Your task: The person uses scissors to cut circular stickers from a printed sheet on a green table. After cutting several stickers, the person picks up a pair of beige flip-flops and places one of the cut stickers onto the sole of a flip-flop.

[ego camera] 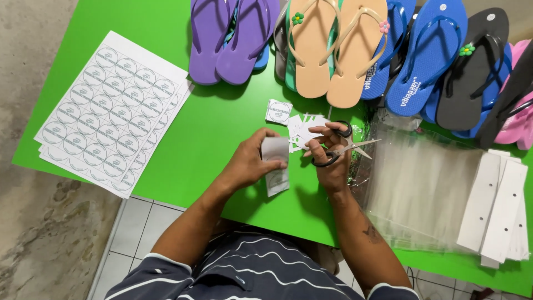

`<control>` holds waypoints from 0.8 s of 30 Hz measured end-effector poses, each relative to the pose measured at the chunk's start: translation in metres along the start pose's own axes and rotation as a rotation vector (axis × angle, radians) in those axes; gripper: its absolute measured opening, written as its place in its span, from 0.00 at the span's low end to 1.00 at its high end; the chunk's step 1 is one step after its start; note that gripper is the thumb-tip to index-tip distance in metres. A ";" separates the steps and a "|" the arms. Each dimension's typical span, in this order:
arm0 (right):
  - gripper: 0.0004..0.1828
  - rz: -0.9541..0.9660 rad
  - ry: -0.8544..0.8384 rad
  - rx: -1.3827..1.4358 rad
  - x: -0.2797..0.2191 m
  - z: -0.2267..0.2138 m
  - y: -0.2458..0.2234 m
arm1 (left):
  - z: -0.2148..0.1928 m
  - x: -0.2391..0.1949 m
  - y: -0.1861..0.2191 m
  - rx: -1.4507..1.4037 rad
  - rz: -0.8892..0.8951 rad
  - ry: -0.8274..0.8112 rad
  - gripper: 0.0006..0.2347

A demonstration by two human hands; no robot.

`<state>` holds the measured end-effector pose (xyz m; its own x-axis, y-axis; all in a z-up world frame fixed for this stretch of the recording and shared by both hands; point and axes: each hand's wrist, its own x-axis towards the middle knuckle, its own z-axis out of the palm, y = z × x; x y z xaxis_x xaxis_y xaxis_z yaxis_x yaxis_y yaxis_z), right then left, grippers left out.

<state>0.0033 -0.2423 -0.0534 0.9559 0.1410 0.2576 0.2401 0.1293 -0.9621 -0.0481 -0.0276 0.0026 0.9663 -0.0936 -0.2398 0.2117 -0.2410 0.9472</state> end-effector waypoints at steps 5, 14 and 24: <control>0.25 0.075 -0.068 0.076 0.000 -0.004 -0.003 | 0.012 0.031 -0.004 -0.561 0.114 0.208 0.32; 0.25 0.222 0.123 0.061 0.003 -0.007 -0.005 | 0.029 0.061 -0.010 -0.575 0.146 0.070 0.15; 0.28 0.255 0.077 0.045 0.009 -0.010 -0.001 | 0.038 0.059 -0.020 -0.641 0.163 0.202 0.08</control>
<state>0.0135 -0.2509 -0.0507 0.9950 0.1003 -0.0021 -0.0164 0.1428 -0.9896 -0.0008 -0.0652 -0.0382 0.9884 0.1162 -0.0979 0.0460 0.3849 0.9218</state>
